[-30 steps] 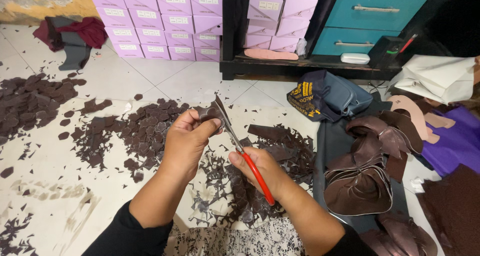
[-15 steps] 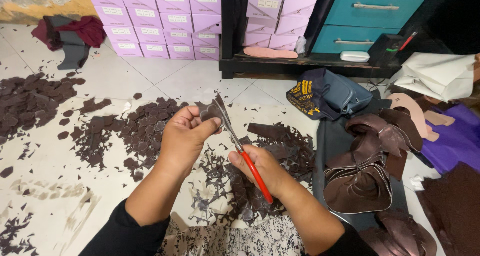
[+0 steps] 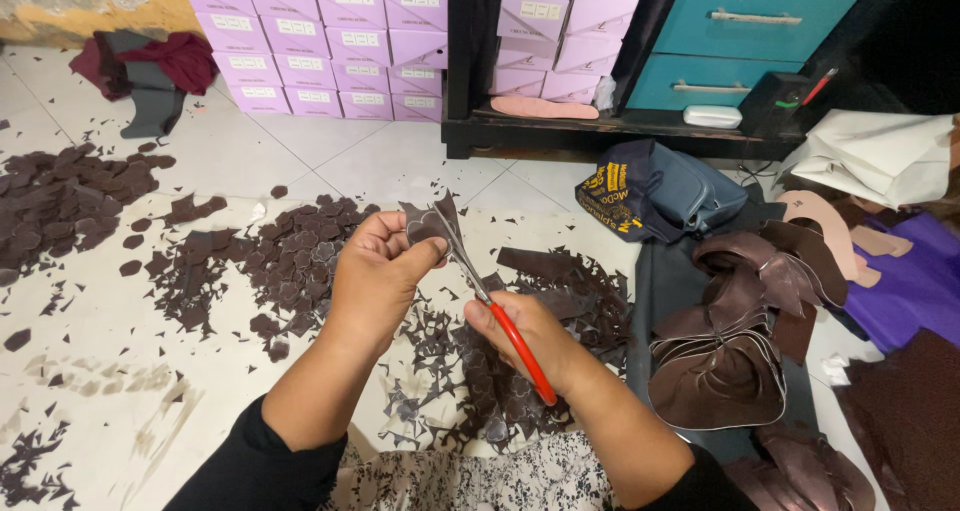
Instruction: The person uses red-handled scissors to cut small, dark brown, flower-shaped pieces from a larger sheet of material. The cut pieces are dropped onto the floor, joining a growing pile of similar shapes.
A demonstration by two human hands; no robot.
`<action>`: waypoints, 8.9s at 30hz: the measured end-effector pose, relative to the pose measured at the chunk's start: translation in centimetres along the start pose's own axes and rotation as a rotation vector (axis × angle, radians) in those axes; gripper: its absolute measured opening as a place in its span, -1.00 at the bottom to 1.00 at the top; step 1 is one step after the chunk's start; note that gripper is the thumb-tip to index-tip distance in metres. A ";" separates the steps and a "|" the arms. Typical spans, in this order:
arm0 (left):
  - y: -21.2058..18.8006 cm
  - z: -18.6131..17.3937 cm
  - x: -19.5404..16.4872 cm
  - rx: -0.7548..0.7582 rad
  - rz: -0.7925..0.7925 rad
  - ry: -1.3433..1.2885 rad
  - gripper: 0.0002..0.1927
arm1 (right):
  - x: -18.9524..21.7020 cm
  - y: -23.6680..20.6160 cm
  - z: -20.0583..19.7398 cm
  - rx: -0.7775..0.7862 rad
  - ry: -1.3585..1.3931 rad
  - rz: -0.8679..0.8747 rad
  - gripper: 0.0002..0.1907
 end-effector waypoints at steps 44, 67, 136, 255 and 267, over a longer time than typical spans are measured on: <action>0.1 0.8 1.0 0.121 -0.044 -0.057 -0.81 | 0.3 0.0 0.1 0.035 0.079 -0.048 -0.51; -1.2 1.8 3.3 0.023 -0.346 -0.057 -0.87 | 0.2 0.0 0.4 -0.058 0.275 -0.122 -0.52; -0.2 -0.1 1.3 -0.032 -0.112 -0.018 -0.89 | 0.5 0.2 0.0 -0.091 -0.095 -0.125 -0.43; -1.3 1.6 3.6 0.021 -0.370 -0.134 -0.84 | 0.7 -0.3 0.7 -0.176 0.137 -0.061 -0.50; -1.0 0.7 2.7 -0.029 -0.335 -0.159 -0.85 | 0.8 -0.3 0.2 -0.139 0.036 -0.066 -0.45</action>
Point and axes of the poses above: each hand's wrist, its own y-axis towards the middle knuckle, its own z-axis out of the palm, x = y × z, the point moved 9 cm from there along y, towards the middle knuckle, and after that the axes turned 11 degrees about -z, right-handed, at the moved point
